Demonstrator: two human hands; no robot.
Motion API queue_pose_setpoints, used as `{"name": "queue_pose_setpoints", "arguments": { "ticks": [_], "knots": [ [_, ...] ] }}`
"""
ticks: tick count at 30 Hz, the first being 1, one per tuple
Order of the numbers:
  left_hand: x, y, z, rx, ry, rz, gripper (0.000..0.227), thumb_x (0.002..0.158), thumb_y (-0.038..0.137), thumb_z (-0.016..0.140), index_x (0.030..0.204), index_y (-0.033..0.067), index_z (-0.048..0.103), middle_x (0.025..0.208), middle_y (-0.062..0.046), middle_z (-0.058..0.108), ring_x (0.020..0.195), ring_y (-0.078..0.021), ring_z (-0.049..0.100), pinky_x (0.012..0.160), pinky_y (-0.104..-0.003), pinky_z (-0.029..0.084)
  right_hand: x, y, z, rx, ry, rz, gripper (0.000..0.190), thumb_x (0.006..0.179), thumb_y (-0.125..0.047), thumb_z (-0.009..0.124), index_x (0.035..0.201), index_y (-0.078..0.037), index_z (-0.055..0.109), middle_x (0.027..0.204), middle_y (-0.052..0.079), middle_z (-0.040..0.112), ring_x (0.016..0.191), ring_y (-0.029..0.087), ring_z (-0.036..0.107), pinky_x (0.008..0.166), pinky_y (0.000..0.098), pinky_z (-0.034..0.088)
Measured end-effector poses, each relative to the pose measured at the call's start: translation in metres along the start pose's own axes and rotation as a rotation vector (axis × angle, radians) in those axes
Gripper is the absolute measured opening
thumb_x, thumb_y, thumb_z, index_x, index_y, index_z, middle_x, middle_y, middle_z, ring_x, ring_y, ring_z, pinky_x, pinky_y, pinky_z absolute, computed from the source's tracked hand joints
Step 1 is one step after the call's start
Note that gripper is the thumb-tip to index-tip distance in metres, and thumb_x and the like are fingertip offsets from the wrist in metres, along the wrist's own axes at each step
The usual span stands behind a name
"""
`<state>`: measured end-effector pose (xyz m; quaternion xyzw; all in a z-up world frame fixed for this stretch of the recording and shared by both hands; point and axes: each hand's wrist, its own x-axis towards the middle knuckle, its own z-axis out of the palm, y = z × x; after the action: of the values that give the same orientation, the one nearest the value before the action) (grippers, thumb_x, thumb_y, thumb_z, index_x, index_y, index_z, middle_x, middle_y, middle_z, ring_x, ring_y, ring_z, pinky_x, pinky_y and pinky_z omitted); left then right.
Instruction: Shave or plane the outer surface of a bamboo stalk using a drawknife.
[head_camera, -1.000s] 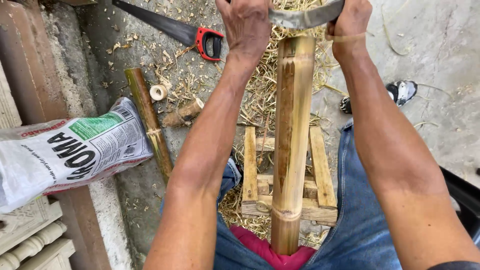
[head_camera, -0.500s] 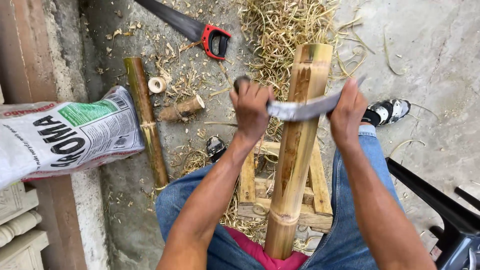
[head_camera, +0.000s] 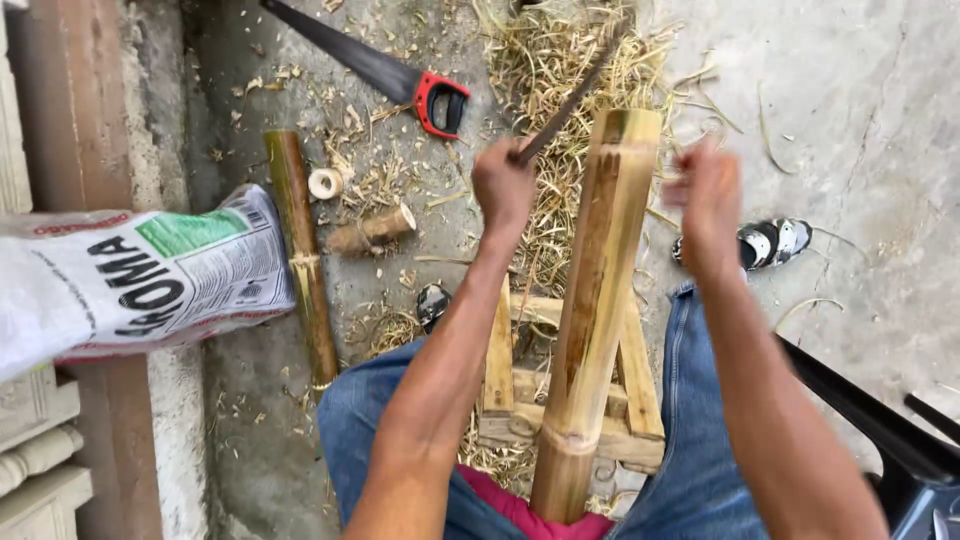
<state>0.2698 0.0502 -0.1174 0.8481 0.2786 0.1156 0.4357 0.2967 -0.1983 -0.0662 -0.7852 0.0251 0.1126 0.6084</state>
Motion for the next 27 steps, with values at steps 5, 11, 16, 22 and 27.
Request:
{"name": "queue_pose_setpoints", "arguments": {
  "ticks": [5, 11, 16, 22, 27],
  "knots": [
    [-0.123, -0.104, -0.057, -0.246, -0.036, -0.362, 0.038, 0.092, 0.033, 0.075, 0.07, 0.0057, 0.061, 0.065, 0.001, 0.058, 0.061, -0.0108, 0.048, 0.057, -0.032, 0.041, -0.165, 0.01, 0.048, -0.157, -0.069, 0.294, 0.1, 0.081, -0.052, 0.079, 0.144, 0.004, 0.026, 0.129, 0.024, 0.051, 0.117, 0.031, 0.057, 0.101, 0.0461, 0.048],
    [-0.224, -0.157, -0.105, -0.153, 0.002, -0.584, 0.041, 0.094, 0.027, 0.078, 0.072, -0.0033, 0.062, 0.064, -0.001, 0.052, 0.064, -0.0126, 0.041, 0.058, -0.036, 0.036, -0.206, -0.018, 0.072, -0.253, -0.02, 0.547, 0.115, 0.061, -0.041, 0.088, 0.147, 0.0, 0.025, 0.117, 0.024, 0.063, 0.097, 0.035, 0.073, 0.084, 0.0446, 0.063],
    [-0.228, -0.139, -0.093, -0.343, 0.015, -0.669, 0.025, 0.09, 0.02, 0.077, 0.081, -0.0005, 0.067, 0.07, -0.001, 0.061, 0.066, -0.0098, 0.047, 0.059, -0.034, 0.042, -0.205, -0.011, 0.064, -0.212, -0.042, 0.579, 0.096, 0.065, -0.033, 0.088, 0.139, 0.001, 0.037, 0.111, 0.021, 0.068, 0.089, 0.03, 0.076, 0.078, 0.0383, 0.066],
    [-0.202, -0.074, -0.114, 0.08, 0.051, -0.107, 0.029, 0.093, 0.017, 0.077, 0.074, 0.0031, 0.061, 0.071, -0.011, 0.061, 0.073, -0.0266, 0.05, 0.067, -0.042, 0.041, -0.2, 0.014, 0.05, 0.377, -0.139, 0.544, 0.096, 0.063, -0.025, 0.088, 0.142, -0.004, 0.037, 0.118, 0.015, 0.061, 0.104, 0.023, 0.066, 0.091, 0.0407, 0.058],
    [-0.186, -0.016, -0.137, 0.194, 0.052, 0.236, 0.016, 0.09, 0.015, 0.074, 0.08, 0.0077, 0.064, 0.078, -0.008, 0.057, 0.085, -0.0293, 0.051, 0.07, -0.044, 0.036, -0.214, 0.07, 0.031, 0.315, -0.088, 0.46, 0.082, 0.087, -0.045, 0.072, 0.148, -0.014, 0.028, 0.133, 0.006, 0.053, 0.114, 0.017, 0.06, 0.093, 0.0384, 0.054]
  ]
}}
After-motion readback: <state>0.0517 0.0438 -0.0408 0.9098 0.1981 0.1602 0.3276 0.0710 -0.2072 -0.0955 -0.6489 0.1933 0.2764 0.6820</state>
